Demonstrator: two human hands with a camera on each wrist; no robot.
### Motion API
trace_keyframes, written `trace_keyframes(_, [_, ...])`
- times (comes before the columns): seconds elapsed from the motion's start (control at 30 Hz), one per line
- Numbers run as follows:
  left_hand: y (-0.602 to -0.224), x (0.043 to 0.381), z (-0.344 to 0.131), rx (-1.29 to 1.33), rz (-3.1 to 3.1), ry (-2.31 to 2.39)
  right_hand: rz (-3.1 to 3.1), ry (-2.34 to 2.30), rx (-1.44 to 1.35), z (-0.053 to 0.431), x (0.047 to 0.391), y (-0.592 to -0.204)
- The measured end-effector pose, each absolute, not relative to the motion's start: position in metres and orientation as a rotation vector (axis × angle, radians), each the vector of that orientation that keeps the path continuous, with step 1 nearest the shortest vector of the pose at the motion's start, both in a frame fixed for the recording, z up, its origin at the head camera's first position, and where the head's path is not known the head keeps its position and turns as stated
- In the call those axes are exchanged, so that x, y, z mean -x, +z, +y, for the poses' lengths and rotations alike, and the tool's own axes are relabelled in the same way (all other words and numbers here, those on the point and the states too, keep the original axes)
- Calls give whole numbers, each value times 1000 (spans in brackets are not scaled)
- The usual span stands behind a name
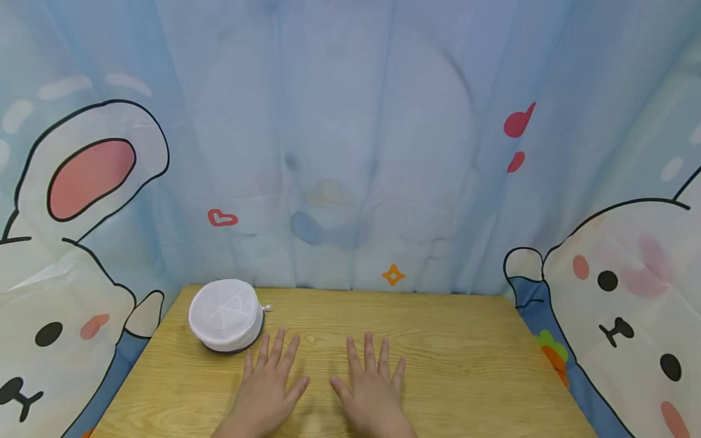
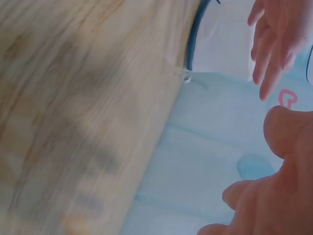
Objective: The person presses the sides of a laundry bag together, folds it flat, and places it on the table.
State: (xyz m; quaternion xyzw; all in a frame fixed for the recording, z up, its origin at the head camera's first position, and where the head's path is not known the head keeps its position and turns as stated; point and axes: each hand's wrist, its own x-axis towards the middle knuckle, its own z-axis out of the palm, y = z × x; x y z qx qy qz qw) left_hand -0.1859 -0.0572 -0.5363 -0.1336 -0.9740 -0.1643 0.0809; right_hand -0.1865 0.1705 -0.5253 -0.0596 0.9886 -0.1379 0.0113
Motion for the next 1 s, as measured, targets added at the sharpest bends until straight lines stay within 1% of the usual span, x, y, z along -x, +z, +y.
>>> trace_keyframes(0.37, [-520,194,-67,403,-2821,-451,3151,-429,260,158,198,-513])
trace_keyframes(0.63, [-488,207,-87,416,-2696,-536,3135,-514,375,142,216,-496])
trace_keyframes(0.8, [-469,220,-108,356,-2691,-753,3114,-636,513,130,229,-486])
trace_keyframes(1.0, [-460,236,-139,207,-2707,-884,3050,-778,646,113,242,-478])
